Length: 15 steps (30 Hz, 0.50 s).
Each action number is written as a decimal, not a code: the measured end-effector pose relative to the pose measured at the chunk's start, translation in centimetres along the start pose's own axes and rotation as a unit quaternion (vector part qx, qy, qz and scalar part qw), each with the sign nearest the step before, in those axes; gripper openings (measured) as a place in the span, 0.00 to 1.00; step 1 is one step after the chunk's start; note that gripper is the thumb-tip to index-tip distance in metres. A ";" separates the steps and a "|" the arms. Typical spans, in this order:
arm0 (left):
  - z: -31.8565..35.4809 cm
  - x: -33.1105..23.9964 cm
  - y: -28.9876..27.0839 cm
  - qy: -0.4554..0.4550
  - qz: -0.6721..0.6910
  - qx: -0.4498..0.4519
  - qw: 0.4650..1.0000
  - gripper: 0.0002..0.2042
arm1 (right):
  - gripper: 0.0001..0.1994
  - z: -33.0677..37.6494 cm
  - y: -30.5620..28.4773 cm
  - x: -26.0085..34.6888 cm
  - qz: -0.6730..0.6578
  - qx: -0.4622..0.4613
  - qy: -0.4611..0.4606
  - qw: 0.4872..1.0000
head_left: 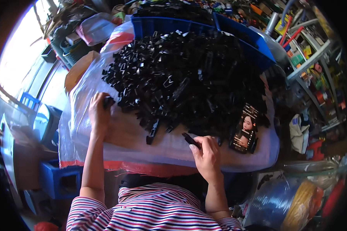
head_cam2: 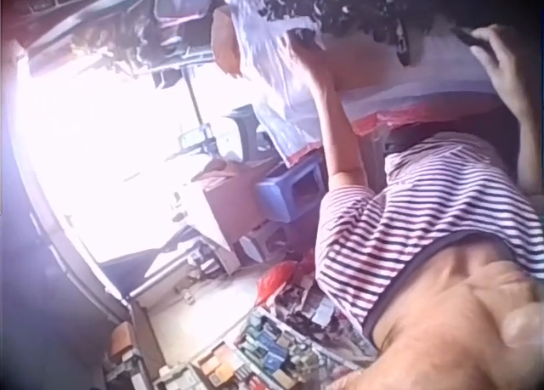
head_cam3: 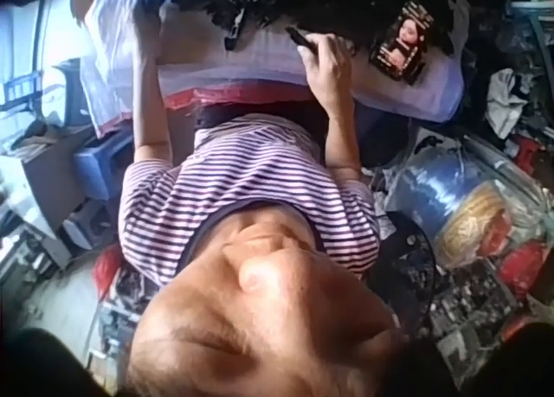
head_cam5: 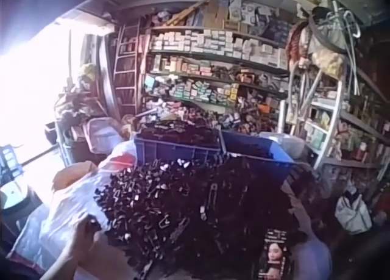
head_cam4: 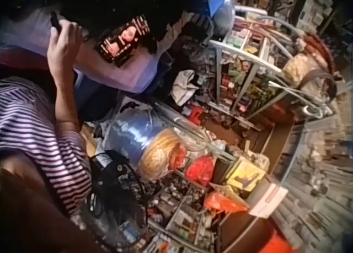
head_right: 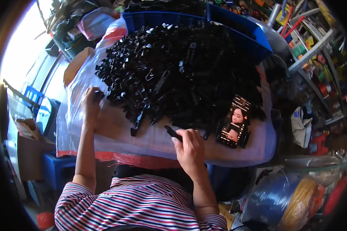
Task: Manually assembling small black plastic components at a production workstation.
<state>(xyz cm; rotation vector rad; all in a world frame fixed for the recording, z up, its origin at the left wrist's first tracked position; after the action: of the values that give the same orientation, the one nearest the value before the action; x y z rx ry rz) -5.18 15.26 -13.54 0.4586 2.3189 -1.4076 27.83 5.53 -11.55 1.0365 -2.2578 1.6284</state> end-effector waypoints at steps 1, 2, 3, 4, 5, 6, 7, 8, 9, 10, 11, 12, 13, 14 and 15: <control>0.2 1.6 0.1 -0.042 0.088 -0.004 0.995 0.05 | 0.07 0.1 -0.1 0.1 0.001 -0.004 0.004 1.000; 0.6 -0.5 -0.8 -0.023 0.172 -0.030 0.984 0.04 | 0.07 0.5 0.2 -1.0 -0.111 0.004 0.070 0.991; 1.0 -1.4 -0.3 -0.059 0.255 -0.005 0.965 0.01 | 0.08 0.9 0.8 -2.0 -0.222 0.009 0.132 0.966; 1.8 -3.1 0.0 -0.076 0.325 0.051 0.941 0.01 | 0.09 0.9 1.2 -1.6 -0.264 0.033 0.138 0.954; 2.9 -5.1 1.0 -0.092 0.396 0.109 0.907 0.01 | 0.10 0.8 1.1 -1.0 -0.286 0.028 0.127 0.949; 4.0 -8.0 1.5 -0.060 0.422 0.179 0.887 0.01 | 0.12 0.2 0.5 0.6 -0.265 0.003 0.074 0.961; 5.3 -10.7 2.5 -0.027 0.447 0.247 0.859 0.02 | 0.14 -0.4 0.0 2.0 -0.241 -0.022 0.021 0.970; 6.3 -12.7 2.9 -0.003 0.452 0.286 0.845 0.04 | 0.16 -0.9 0.2 3.1 -0.259 0.001 0.013 0.966; 7.2 -14.5 3.4 0.022 0.456 0.324 0.829 0.06 | 0.18 -1.3 0.5 3.9 -0.276 0.024 0.005 0.961; 7.6 -15.4 3.5 0.031 0.478 0.319 0.818 0.07 | 0.19 -1.7 0.7 4.5 -0.265 0.019 -0.034 0.963; 8.0 -16.0 3.6 0.041 0.500 0.315 0.806 0.08 | 0.19 -1.7 0.9 4.4 -0.264 0.018 -0.034 0.964; 8.2 -16.0 3.9 0.015 0.529 0.311 0.789 0.09 | 0.18 -1.6 1.0 4.1 -0.268 0.011 -0.028 0.963; 8.3 -16.3 4.2 0.013 0.530 0.311 0.789 0.09 | 0.16 -1.4 1.3 3.9 -0.274 0.007 -0.022 0.962; 8.5 -16.1 5.0 -0.058 0.604 0.311 0.731 0.09 | 0.15 -1.3 1.5 3.7 -0.301 -0.004 -0.010 0.954; 8.9 -15.8 5.9 -0.128 0.670 0.306 0.664 0.10 | 0.15 -1.2 1.6 3.6 -0.301 -0.001 -0.009 0.954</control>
<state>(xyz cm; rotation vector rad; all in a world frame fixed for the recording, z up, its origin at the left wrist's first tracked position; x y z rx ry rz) 12.74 8.73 -14.09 1.5776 0.6259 -1.1432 23.85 5.33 -10.51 1.5447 -1.6952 1.3442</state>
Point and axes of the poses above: each hand's wrist, its own z-axis away from the middle knuckle, its own y-axis out of the palm, x = y × z, the point moved 9 cm from there along -z, towards the middle knuckle, and after that the axes turned 6 degrees about x, right-handed, at the moved point
